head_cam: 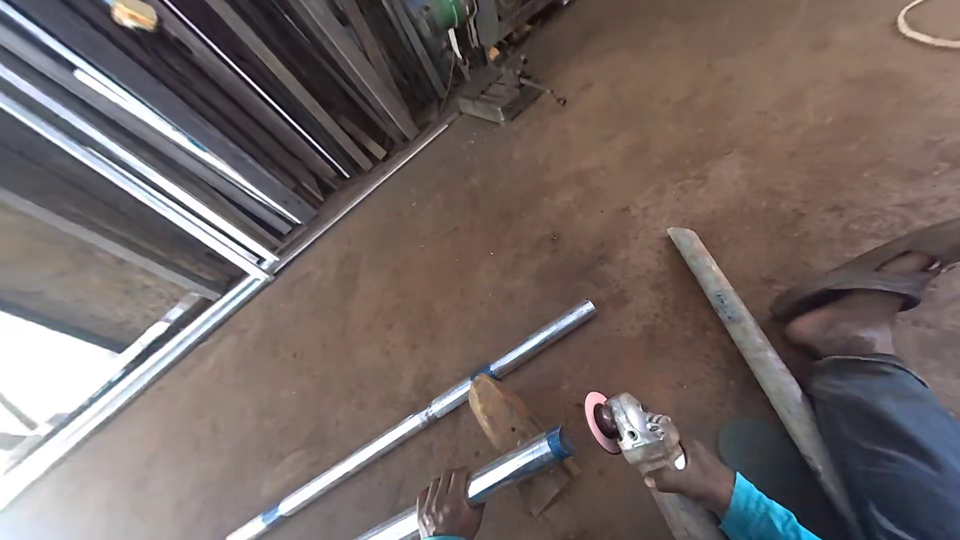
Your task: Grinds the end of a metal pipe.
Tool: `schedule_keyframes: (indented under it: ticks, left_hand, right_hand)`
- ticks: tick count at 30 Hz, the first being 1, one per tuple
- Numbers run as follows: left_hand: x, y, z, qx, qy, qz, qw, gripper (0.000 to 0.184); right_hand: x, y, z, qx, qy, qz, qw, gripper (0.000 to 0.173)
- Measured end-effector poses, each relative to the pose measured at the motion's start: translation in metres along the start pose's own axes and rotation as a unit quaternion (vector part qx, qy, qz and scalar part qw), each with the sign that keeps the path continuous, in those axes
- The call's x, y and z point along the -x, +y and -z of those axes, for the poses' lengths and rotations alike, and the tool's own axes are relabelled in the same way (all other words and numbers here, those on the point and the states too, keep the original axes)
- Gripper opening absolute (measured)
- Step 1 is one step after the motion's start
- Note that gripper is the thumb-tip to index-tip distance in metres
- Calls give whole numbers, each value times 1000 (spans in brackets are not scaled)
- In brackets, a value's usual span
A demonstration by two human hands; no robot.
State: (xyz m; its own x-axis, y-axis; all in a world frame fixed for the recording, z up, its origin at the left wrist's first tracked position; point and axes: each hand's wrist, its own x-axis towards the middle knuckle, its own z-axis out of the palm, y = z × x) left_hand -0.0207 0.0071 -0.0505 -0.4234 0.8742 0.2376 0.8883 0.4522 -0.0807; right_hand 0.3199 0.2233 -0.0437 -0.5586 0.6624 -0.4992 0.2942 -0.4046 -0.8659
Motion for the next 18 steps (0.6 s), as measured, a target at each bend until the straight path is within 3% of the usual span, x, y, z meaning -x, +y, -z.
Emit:
schedule_keyframes:
  ticks: [4,6,7,9,11,18]
  left_hand:
    - [1,-2,-5,-13,25,-8,1000,50]
    - [-1,-2,-4,-7,13,-4,1000,50]
    - [-1,-1,-3,-3,5,-1,1000,51]
    - [-5,-3,0,1,-14,-1,1000,53]
    - [-5,-3,0,0,-20,-2,1000,54]
    - [1,-1,-3,-6,14,-2,1000,50]
  right_hand:
    - [14,-25,-14,-289,1,-24,957,69]
    - [9,-29,-12,-348,-26,-9,937,77]
    - [8,-33,-8,-317,-7,-4,948,75]
    - [9,-41,3,-147,51,2,988,70]
    - [11,-37,10,29,46,9,998,77]
    - [16,-24,-18,130,-34,-13,991,88]
